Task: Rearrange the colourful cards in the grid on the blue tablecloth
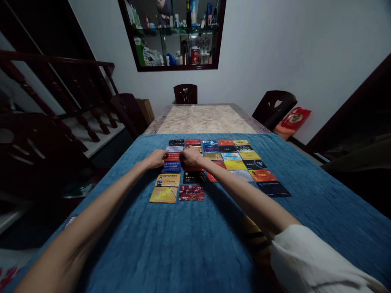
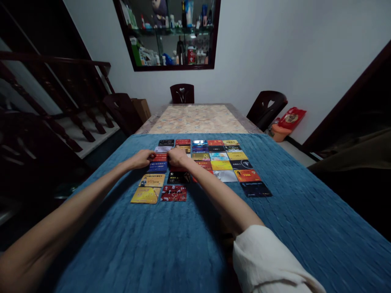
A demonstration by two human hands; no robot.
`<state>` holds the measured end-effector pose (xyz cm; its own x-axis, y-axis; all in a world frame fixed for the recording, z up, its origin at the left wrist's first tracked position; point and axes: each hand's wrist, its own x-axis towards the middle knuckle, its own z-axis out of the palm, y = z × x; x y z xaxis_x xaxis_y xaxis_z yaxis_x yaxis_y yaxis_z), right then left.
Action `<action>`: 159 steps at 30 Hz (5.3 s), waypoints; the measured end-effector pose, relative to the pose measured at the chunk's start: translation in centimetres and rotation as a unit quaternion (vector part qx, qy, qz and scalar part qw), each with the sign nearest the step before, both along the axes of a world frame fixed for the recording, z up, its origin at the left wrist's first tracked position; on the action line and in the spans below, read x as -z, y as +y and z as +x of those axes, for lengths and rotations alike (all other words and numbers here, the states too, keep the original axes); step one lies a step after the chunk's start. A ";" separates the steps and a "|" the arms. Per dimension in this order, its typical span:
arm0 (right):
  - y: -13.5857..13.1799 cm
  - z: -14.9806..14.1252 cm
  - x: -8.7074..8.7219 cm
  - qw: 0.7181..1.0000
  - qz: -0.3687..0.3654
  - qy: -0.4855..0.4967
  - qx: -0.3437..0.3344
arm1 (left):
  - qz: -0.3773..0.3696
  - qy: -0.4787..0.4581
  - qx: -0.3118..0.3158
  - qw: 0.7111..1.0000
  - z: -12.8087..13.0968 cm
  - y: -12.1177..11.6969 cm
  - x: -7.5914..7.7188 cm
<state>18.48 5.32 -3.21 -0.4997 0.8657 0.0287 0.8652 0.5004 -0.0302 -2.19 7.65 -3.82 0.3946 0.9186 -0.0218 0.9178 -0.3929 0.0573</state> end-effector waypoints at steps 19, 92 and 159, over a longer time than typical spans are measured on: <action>-0.2 0.2 0.0 1.000 0.018 0.001 0.000 | 0.027 0.005 0.000 1.000 0.3 -0.3 0.3; -23.4 23.4 2.9 0.978 0.003 0.192 -0.082 | 0.066 -0.175 0.352 0.917 17.7 -22.8 2.8; -22.1 22.1 5.9 0.968 0.139 0.209 -0.016 | 0.128 -0.340 0.302 0.881 17.9 -19.7 5.5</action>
